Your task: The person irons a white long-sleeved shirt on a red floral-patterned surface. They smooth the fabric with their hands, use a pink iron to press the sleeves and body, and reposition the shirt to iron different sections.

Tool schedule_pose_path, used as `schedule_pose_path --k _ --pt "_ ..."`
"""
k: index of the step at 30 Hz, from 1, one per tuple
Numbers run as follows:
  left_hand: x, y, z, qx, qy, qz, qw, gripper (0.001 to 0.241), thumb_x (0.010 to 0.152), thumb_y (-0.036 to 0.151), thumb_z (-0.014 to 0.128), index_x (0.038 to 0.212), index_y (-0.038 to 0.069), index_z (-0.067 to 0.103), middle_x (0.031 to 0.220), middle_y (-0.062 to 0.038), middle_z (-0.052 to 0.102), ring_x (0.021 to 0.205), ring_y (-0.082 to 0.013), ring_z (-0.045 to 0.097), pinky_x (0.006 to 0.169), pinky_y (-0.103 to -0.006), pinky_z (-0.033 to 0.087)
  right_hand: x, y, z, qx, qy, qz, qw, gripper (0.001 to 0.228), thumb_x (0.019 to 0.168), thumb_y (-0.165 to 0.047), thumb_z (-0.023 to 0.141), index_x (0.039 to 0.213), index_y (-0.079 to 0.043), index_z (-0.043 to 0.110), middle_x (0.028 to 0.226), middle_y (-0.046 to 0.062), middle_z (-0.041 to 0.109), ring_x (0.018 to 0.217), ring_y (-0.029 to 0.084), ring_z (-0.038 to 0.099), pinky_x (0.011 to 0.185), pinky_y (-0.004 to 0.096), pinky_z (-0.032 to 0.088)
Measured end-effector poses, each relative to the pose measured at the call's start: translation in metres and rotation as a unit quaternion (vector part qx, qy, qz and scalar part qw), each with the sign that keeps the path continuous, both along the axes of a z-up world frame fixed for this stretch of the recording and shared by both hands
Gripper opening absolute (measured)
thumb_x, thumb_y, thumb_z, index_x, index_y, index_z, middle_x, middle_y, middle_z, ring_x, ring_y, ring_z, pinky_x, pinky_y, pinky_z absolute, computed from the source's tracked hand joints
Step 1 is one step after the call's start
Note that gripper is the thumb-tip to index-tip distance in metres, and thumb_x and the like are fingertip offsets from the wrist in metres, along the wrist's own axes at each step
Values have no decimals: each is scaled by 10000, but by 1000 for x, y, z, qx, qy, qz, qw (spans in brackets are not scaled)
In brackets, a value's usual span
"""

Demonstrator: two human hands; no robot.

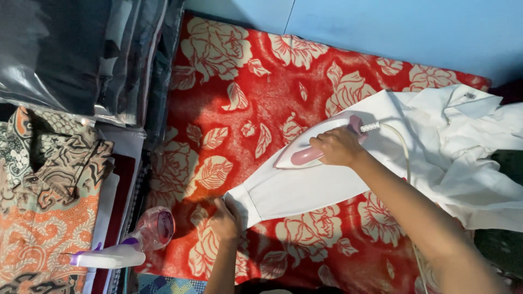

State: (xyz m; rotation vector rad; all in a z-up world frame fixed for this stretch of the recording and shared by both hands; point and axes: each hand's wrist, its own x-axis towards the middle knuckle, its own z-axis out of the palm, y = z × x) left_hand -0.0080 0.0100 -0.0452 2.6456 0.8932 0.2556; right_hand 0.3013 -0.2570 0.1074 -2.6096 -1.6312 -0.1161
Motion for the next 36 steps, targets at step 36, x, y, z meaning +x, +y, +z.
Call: schedule_pose_path --k 36 --pt "4 0 7 151 -40 -19 988 173 981 276 579 1072 138 524 419 -24 511 367 -273 617 393 -386 504 -26 -28 -53 -20 -39 -97 994 289 628 -307 687 915 -279 671 677 -12 694 618 240 719 572 385 584"
